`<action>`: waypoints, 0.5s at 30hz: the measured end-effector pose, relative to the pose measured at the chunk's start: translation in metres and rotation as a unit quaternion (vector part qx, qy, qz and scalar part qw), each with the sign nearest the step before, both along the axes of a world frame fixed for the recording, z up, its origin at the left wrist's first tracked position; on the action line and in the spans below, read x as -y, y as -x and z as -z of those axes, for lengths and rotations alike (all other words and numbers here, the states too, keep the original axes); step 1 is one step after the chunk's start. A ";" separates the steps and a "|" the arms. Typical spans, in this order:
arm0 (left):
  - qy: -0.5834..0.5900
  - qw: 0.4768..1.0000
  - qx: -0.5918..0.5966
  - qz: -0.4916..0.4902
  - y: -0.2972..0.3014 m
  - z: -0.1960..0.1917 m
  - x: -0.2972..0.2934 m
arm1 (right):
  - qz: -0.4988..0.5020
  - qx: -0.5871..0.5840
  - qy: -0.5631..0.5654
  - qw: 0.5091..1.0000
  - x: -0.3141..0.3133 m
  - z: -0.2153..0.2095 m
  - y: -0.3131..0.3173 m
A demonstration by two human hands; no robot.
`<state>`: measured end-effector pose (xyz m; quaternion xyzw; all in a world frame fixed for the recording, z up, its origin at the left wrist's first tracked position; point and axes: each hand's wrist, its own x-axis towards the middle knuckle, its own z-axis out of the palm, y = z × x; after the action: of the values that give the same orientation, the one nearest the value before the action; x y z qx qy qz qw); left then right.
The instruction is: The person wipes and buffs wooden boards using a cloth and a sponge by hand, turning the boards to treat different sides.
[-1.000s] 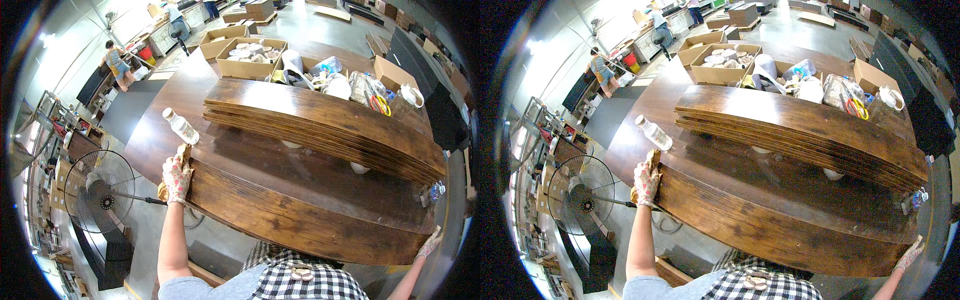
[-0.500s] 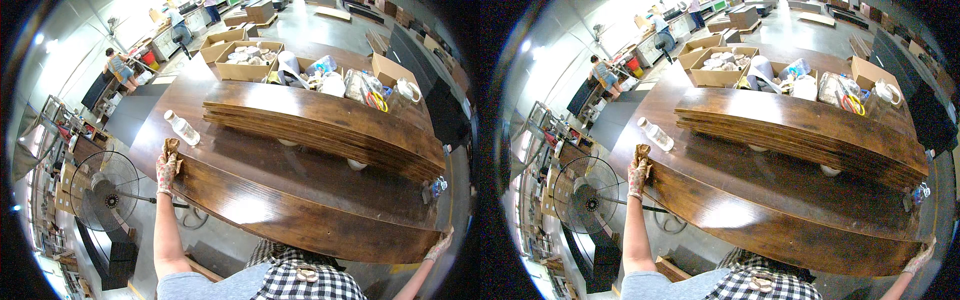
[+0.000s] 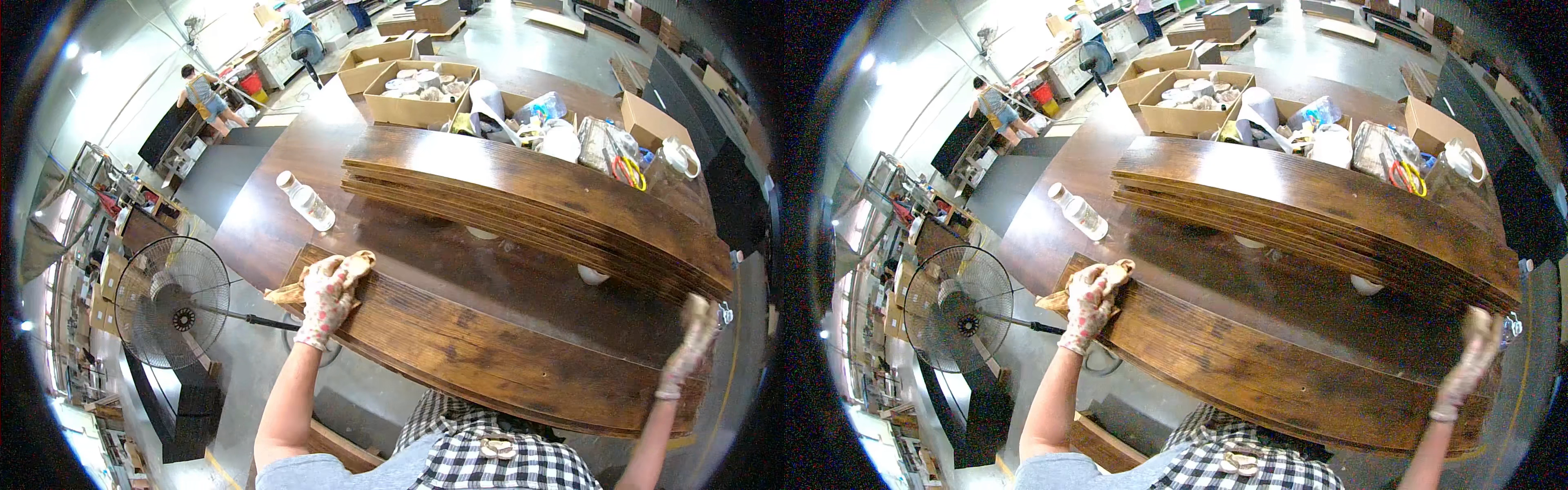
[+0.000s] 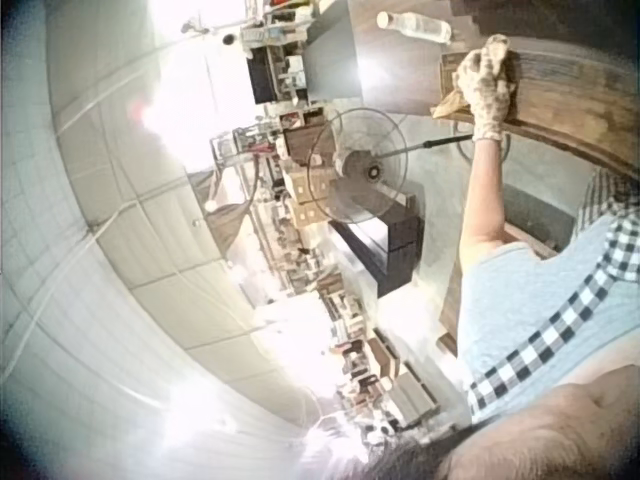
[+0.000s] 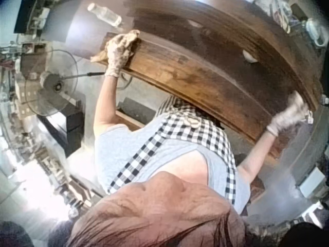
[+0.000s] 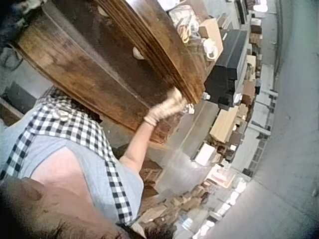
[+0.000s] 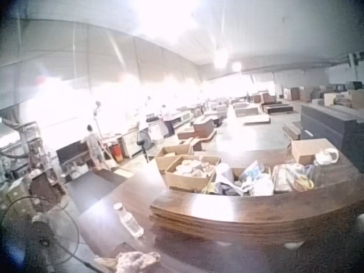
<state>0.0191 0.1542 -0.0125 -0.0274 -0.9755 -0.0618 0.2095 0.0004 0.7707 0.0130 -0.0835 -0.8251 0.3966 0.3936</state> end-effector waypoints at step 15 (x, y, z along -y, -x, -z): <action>0.007 0.998 0.055 0.011 -0.009 -0.008 -0.047 | -0.202 0.099 0.255 0.940 0.112 0.035 0.021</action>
<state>0.0278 0.2009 -0.0049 -0.0365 -0.9856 -0.0592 0.1544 -0.0211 0.6590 -0.0220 -0.0519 -0.7305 0.6548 0.1870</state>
